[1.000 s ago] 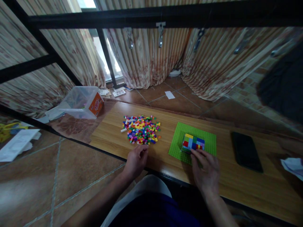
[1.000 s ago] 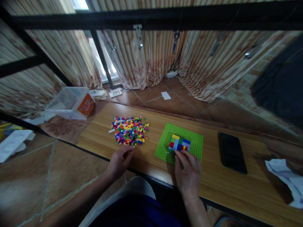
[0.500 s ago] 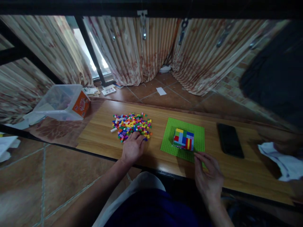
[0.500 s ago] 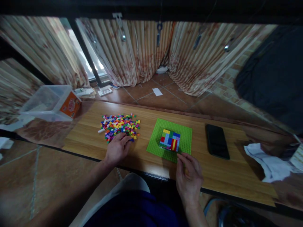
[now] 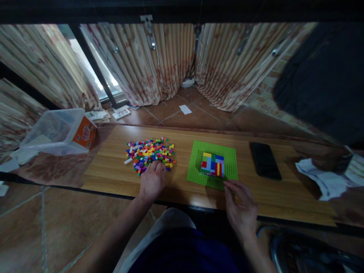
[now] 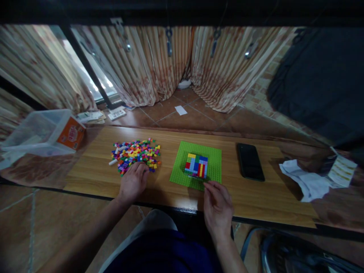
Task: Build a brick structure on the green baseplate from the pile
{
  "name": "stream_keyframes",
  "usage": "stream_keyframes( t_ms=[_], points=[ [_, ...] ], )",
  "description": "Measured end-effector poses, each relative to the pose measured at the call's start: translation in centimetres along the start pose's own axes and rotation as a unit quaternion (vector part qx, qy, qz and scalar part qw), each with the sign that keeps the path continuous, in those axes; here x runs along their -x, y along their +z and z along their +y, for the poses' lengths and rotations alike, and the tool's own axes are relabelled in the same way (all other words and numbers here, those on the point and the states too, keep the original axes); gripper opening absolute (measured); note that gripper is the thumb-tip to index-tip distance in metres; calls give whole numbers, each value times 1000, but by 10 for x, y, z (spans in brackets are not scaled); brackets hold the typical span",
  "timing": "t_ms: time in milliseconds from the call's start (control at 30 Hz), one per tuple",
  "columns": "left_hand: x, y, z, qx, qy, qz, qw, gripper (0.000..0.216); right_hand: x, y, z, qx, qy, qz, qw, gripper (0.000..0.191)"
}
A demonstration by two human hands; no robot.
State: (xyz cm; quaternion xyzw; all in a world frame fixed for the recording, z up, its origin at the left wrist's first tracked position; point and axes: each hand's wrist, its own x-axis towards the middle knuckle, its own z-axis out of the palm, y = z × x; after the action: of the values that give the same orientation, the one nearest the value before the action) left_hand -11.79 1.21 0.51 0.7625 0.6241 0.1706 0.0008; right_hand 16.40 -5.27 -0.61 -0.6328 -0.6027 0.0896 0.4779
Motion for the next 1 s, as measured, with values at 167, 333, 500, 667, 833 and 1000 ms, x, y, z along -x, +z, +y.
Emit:
stream_keyframes(
  t_ms=[167, 333, 500, 667, 833, 1000],
  points=[
    [0, 0, 2, -7, -5, -5, 1000, 14, 4, 3, 3, -10, 12, -17, 1000, 19],
    [-1, -1, 2, 11, 10, -2, 1000, 14, 7, 5, 0, -15, 28, -26, 999, 21],
    [3, -1, 0, 41, 7, -3, 999, 17, 8, 5, -1, -19, 36, -46, 998, 23],
    [10, -4, -4, 63, -4, 9, 998, 29, 9, 6, 2, -27, 42, -56, 997, 23],
    [15, -9, -9, 66, -11, 16, 998, 37, 11, 8, 3, -35, 63, -74, 995, 24],
    [19, -14, -15, 80, -20, 26, 996, 33, 12, 10, 2, -34, 69, -87, 993, 26]
  ],
)
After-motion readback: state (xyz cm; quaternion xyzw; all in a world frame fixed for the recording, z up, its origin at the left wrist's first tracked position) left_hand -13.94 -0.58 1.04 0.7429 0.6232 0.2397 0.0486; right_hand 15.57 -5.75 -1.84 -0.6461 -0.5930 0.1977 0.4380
